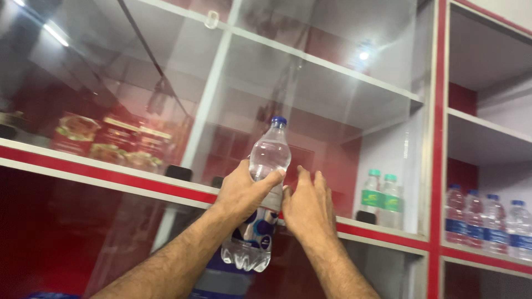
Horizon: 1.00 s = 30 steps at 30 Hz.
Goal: The person picks up water bottles from a counter and places them onto a red shelf. They then move to a refrigerator, open the door, and place more bottles inside before closing it. The person repeats the process of picking up bottles from the counter and placing them on the shelf.
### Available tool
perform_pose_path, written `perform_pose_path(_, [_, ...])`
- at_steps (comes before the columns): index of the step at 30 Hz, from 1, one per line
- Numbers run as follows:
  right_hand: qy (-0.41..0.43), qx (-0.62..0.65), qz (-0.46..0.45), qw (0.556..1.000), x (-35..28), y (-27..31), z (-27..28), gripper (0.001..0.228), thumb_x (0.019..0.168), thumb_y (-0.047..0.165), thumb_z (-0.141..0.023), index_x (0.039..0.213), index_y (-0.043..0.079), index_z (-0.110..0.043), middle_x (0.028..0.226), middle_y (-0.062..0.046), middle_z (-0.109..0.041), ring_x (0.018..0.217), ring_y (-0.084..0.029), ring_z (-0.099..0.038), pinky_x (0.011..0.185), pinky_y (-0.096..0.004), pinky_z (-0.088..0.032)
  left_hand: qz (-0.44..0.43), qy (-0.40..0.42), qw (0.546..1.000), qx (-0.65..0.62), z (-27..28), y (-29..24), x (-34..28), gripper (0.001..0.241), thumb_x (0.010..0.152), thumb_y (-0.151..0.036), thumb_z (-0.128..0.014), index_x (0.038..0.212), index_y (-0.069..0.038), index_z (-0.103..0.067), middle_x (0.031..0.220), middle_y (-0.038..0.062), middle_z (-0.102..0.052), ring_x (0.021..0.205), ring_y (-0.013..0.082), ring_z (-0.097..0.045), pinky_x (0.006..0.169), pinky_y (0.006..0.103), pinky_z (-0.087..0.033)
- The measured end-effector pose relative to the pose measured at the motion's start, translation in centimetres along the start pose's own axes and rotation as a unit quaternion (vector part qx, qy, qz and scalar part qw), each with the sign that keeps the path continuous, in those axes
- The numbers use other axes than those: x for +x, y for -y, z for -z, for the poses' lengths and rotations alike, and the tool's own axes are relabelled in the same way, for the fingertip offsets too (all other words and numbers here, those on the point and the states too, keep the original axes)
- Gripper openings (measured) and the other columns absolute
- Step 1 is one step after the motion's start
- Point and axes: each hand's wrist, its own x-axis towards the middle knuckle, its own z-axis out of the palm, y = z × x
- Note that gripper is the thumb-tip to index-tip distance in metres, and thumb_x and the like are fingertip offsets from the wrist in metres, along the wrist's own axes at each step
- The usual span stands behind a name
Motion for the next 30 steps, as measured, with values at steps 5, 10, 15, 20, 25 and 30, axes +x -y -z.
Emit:
perform_pose_path(5, [0.067, -0.037, -0.128, 0.989, 1.4, -5.3, 2.7, 0.072, 0.095, 0.044, -0.06, 0.158, 0.021, -0.035, 0.15, -0.027, -0.045, 0.137, -0.043, -0.049, 0.115, -0.052, -0.041, 0.02, 0.045, 0.998, -0.027, -5.6, -1.6, 0.2, 0.073, 0.073, -0.057, -0.074, 0.122, -0.005, -0.061, 0.111, 0.018, -0.075, 0.103, 0.0281, -0.075, 0.091, 0.0419, -0.059])
perform_pose_path(10, [0.062, -0.016, -0.172, 0.983, 2.5, -12.0, 4.3, 0.072, 0.095, 0.045, -0.059, 0.159, 0.021, -0.033, 0.142, -0.027, -0.057, 0.136, -0.043, -0.052, 0.116, -0.051, -0.041, 0.032, 0.081, 0.996, -0.007, -11.7, -3.3, 0.2, 0.076, 0.073, -0.06, -0.074, 0.122, -0.004, -0.06, 0.113, 0.019, -0.073, 0.107, 0.0316, -0.073, 0.094, 0.0446, -0.057])
perform_pose_path(15, [0.034, 0.009, -0.185, 0.982, 3.6, -17.3, 4.5, 0.071, 0.094, 0.042, -0.057, 0.16, 0.027, -0.037, 0.14, -0.026, -0.061, 0.136, -0.044, -0.055, 0.116, -0.051, -0.042, 0.026, 0.089, 0.995, -0.022, -16.2, -4.3, 0.0, 0.074, 0.074, -0.059, -0.073, 0.123, -0.005, -0.06, 0.115, 0.019, -0.073, 0.11, 0.0331, -0.072, 0.095, 0.047, -0.056])
perform_pose_path(20, [0.013, 0.076, -0.203, 0.976, 4.1, -18.6, 4.5, 0.078, 0.09, 0.047, -0.063, 0.158, 0.024, -0.032, 0.142, -0.026, -0.059, 0.135, -0.041, -0.055, 0.114, -0.049, -0.043, 0.022, 0.079, 0.997, 0.001, -17.3, -4.6, 0.5, 0.077, 0.074, -0.06, -0.074, 0.124, -0.003, -0.059, 0.117, 0.02, -0.071, 0.111, 0.0352, -0.07, 0.097, 0.0474, -0.055])
perform_pose_path(25, [0.026, 0.052, -0.23, 0.971, 3.6, -17.7, 4.8, 0.076, 0.092, 0.045, -0.061, 0.16, 0.03, -0.03, 0.143, -0.024, -0.058, 0.136, -0.041, -0.054, 0.115, -0.05, -0.041, 0.032, 0.085, 0.995, -0.033, -16.9, -4.3, 0.3, 0.077, 0.074, -0.058, -0.073, 0.125, -0.003, -0.058, 0.116, 0.021, -0.071, 0.11, 0.0337, -0.073, 0.095, 0.0455, -0.057])
perform_pose_path(30, [0.023, 0.038, -0.177, 0.983, 2.9, -15.8, 4.6, 0.07, 0.092, 0.039, -0.061, 0.157, 0.031, -0.036, 0.143, -0.018, -0.061, 0.136, -0.038, -0.055, 0.115, -0.049, -0.042, 0.03, 0.07, 0.997, -0.024, -15.5, -3.9, -0.3, 0.076, 0.073, -0.056, -0.075, 0.125, -0.003, -0.059, 0.117, 0.021, -0.072, 0.111, 0.0337, -0.072, 0.097, 0.045, -0.055])
